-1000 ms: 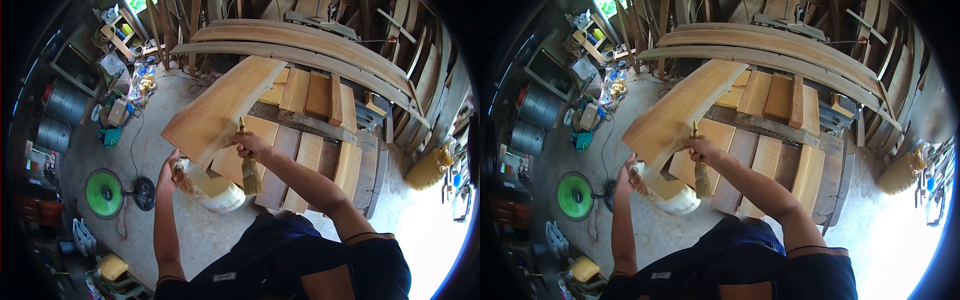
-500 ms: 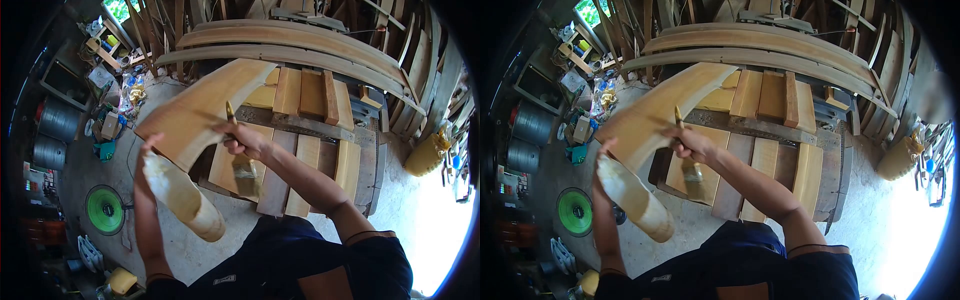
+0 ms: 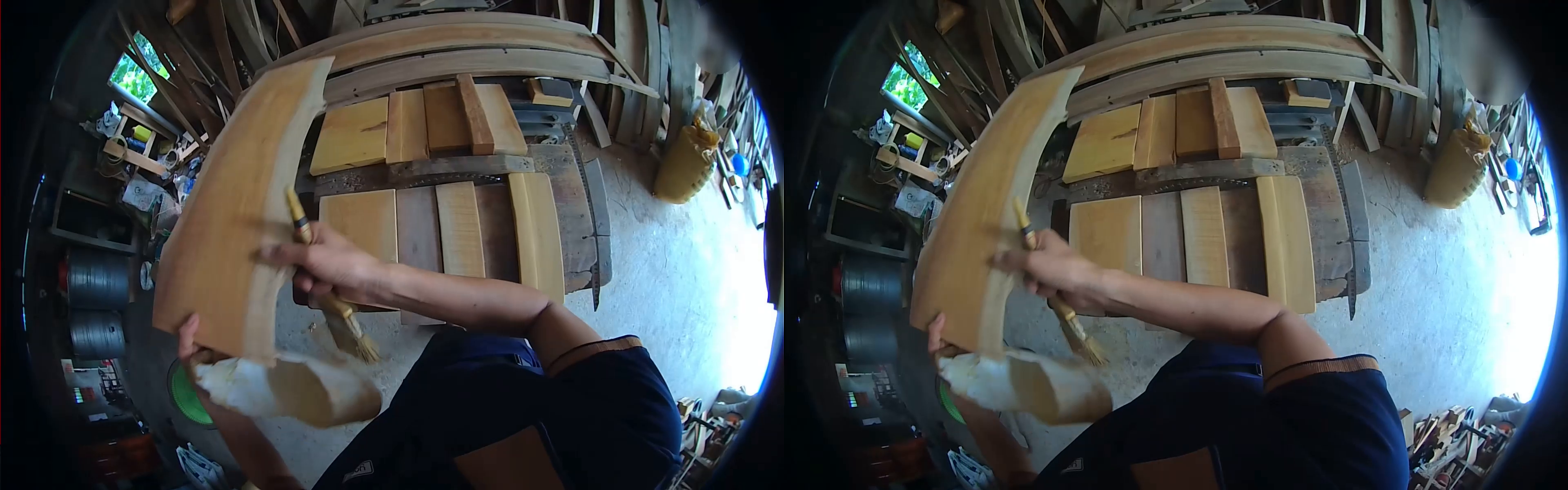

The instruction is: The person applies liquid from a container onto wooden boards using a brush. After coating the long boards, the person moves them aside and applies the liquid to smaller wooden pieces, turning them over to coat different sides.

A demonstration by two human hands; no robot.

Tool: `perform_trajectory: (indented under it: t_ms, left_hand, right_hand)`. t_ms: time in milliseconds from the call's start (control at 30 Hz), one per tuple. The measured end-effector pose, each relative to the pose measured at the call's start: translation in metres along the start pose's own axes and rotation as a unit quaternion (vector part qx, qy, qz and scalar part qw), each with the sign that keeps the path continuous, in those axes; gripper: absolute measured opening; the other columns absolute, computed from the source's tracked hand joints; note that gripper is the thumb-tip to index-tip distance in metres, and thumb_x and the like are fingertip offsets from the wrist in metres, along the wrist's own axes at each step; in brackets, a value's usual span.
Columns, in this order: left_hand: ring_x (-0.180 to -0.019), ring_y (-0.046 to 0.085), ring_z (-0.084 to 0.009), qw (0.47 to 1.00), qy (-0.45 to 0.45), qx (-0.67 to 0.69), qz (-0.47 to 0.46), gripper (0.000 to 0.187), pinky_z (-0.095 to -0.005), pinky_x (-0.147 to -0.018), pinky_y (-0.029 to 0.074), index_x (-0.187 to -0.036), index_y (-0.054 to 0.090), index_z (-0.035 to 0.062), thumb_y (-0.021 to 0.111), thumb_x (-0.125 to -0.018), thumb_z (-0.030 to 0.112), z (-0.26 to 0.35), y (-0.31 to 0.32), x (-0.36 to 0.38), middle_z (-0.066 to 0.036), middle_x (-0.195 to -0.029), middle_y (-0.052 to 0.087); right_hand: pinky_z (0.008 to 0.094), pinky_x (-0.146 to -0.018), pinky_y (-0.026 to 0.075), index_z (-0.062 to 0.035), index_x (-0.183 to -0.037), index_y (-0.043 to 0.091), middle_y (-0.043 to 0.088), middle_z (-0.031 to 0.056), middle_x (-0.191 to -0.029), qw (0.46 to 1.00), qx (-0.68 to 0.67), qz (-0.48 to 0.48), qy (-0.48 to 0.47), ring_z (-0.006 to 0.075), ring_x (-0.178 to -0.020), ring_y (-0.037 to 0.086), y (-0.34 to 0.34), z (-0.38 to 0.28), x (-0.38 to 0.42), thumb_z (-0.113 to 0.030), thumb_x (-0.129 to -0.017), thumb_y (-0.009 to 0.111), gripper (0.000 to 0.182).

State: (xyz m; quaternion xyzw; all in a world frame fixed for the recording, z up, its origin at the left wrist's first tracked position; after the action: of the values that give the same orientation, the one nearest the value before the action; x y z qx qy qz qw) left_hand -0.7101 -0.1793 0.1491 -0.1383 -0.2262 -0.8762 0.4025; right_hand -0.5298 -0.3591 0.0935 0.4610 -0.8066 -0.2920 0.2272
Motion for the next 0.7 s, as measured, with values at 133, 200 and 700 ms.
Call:
perform_trajectory:
  t_ms: [133,200,700]
  left_hand:
    - [-0.1,0.059,-0.0226,0.999,0.018,0.021,-0.034,0.046,-0.0364,-0.084,0.048,-0.121,0.052,0.0029,0.058,-0.085,0.03,-0.042,0.077,0.007,-0.011,-0.111,0.059]
    - [-0.094,0.06,-0.0198,0.983,0.006,0.037,-0.18,0.055,-0.0334,-0.077,0.05,-0.125,0.048,0.0047,0.054,-0.09,0.046,-0.064,0.106,0.009,-0.008,-0.111,0.059]
    - [-0.036,0.037,0.0012,0.803,0.065,-0.332,-0.49,0.059,-0.0134,-0.033,0.03,-0.137,0.037,0.0014,0.039,-0.097,0.045,-0.102,0.227,0.003,-0.018,-0.097,0.065]
  right_hand:
    - [0.0222,-0.035,0.021,-0.0036,-0.096,0.068,0.043,-0.006,-0.054,0.994,0.049,0.076,-0.066,0.004,-0.039,0.031,-0.045,-0.039,0.041,-0.018,-0.087,0.059,0.019]
    - [0.0228,-0.035,0.019,-0.0023,-0.096,0.067,0.04,-0.006,-0.053,0.99,0.031,0.118,-0.068,0.0035,-0.039,0.03,-0.072,-0.066,0.081,-0.014,-0.088,0.057,0.017]
    - [0.0285,-0.081,0.052,0.0013,-0.132,0.045,0.06,0.0103,-0.115,0.891,0.154,0.422,-0.064,0.0159,-0.097,0.062,-0.274,-0.119,0.461,-0.007,-0.079,0.062,0.056]
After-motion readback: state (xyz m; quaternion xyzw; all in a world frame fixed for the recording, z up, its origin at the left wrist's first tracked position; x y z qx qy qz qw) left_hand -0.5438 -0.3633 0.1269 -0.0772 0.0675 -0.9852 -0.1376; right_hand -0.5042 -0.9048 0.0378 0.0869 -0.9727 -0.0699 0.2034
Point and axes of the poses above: each hand's wrist, its own x-axis away from the middle knuckle, its own y-axis out of the palm, z = x × y, the point moved 2 cm from there along -x, towards the middle knuckle
